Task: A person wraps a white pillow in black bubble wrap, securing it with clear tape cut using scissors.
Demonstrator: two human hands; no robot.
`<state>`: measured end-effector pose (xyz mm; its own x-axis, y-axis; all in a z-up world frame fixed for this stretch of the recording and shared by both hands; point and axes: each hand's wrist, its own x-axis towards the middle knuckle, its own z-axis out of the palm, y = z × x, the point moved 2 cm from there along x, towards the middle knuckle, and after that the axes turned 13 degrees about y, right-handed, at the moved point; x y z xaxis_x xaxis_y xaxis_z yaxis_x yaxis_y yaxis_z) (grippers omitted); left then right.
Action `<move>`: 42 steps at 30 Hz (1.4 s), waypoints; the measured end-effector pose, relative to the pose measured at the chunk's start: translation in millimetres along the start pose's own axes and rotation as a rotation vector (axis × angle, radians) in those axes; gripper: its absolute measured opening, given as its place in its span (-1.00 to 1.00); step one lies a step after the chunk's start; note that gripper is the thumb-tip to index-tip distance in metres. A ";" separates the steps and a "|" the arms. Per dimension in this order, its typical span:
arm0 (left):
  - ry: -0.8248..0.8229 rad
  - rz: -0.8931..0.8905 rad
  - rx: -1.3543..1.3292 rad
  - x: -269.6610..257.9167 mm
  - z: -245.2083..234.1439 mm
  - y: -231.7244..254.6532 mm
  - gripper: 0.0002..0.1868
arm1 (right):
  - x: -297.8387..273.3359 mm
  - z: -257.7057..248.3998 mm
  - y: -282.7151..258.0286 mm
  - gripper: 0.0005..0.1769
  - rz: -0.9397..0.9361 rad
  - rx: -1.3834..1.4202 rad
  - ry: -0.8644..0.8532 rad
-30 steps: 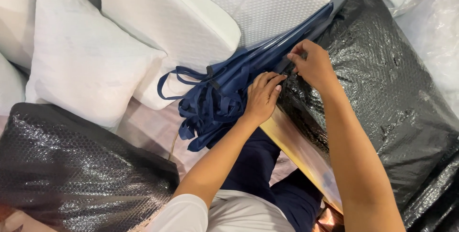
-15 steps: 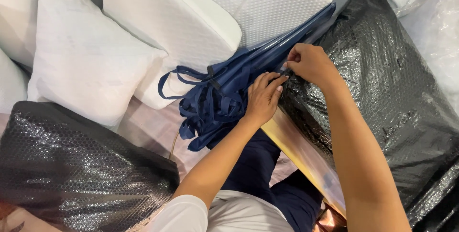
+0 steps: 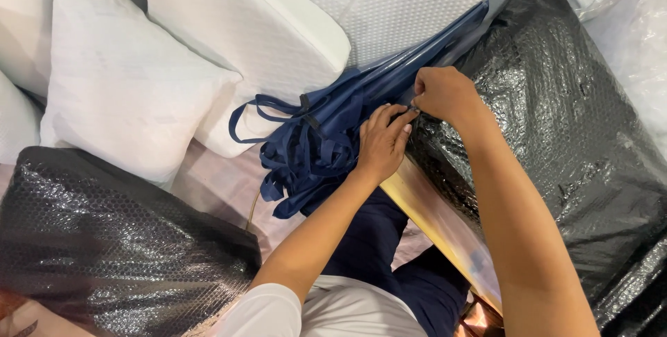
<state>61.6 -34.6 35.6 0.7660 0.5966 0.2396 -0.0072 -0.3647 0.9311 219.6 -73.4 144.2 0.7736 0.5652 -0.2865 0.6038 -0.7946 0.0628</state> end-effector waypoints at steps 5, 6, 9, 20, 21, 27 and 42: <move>0.013 0.014 0.019 0.1 -1.7 2.3 -0.65 | 7.3 19.2 6.6 -0.83 -0.056 -0.095 0.017; 0.017 0.018 0.029 0.0 -1.5 2.6 -0.66 | 8.7 24.2 8.8 -0.83 -0.066 -0.118 0.017; 0.072 0.088 0.012 1.8 -8.7 9.4 -0.69 | 6.3 18.6 3.8 -0.88 -0.098 -0.104 0.022; 0.059 0.158 -0.042 7.4 -7.9 5.7 -0.67 | 6.3 14.0 4.6 -0.96 -0.063 -0.104 0.061; 0.043 0.147 -0.045 7.2 -6.9 4.6 -0.67 | 9.1 16.2 7.6 -0.94 -0.055 -0.072 0.039; 0.015 0.122 -0.072 5.9 -2.9 2.5 -0.66 | 8.2 10.8 8.0 -0.86 -0.029 -0.023 0.016; -0.052 0.112 -0.085 7.9 -0.1 -0.8 -0.66 | 8.8 16.5 8.8 -0.83 -0.057 -0.089 0.106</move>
<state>67.5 -29.6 36.8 0.7897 0.5167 0.3307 -0.1473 -0.3636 0.9198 228.6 -79.1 126.4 0.7509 0.6327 -0.1893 0.6581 -0.7408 0.1349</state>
